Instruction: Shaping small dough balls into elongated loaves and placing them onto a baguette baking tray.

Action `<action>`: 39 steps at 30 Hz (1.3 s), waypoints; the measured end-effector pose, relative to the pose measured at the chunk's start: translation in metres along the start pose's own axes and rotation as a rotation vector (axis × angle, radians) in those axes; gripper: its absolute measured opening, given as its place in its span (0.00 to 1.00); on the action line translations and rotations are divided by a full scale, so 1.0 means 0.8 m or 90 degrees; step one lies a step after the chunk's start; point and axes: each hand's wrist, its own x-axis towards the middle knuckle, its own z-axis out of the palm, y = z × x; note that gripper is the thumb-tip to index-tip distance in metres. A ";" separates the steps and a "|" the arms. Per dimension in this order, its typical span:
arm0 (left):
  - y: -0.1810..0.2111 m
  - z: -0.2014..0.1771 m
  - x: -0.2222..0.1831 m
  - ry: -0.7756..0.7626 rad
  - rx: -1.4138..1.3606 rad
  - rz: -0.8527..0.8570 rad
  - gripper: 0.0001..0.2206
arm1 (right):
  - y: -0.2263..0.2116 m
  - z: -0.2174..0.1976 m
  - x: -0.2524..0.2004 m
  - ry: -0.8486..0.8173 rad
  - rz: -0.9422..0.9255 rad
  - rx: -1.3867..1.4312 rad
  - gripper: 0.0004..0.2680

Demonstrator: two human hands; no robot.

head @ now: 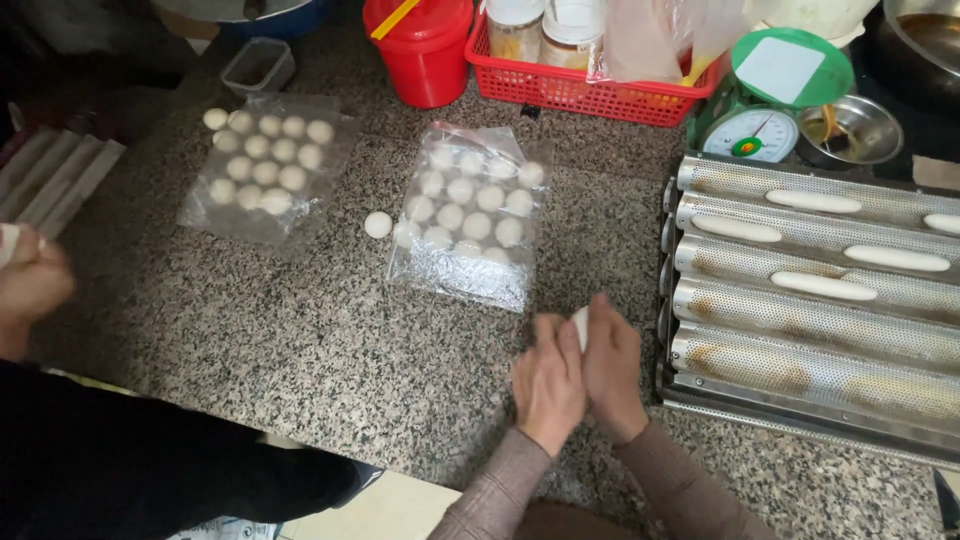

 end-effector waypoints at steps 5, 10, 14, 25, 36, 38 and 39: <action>-0.024 0.021 -0.009 -0.022 -0.082 0.005 0.31 | -0.023 -0.003 0.005 0.014 -0.026 0.001 0.29; -0.061 0.037 0.012 0.015 -0.113 0.207 0.25 | 0.025 -0.001 0.027 -0.016 -0.163 -0.179 0.27; -0.036 0.038 0.005 0.051 -0.496 -0.227 0.32 | 0.015 0.009 0.004 -0.053 -0.146 -0.344 0.24; 0.033 -0.016 0.003 -0.074 -0.391 -0.426 0.46 | 0.040 -0.008 0.008 -0.059 0.115 -0.056 0.23; 0.126 -0.172 0.019 0.100 0.007 0.513 0.12 | 0.034 -0.089 0.044 0.013 0.234 0.105 0.28; 0.020 -0.085 0.032 0.305 -0.075 0.604 0.10 | 0.102 -0.104 0.044 -0.014 0.118 0.099 0.26; -0.032 -0.040 0.022 0.518 -0.159 0.686 0.10 | 0.135 -0.111 0.044 -0.044 -0.002 0.093 0.26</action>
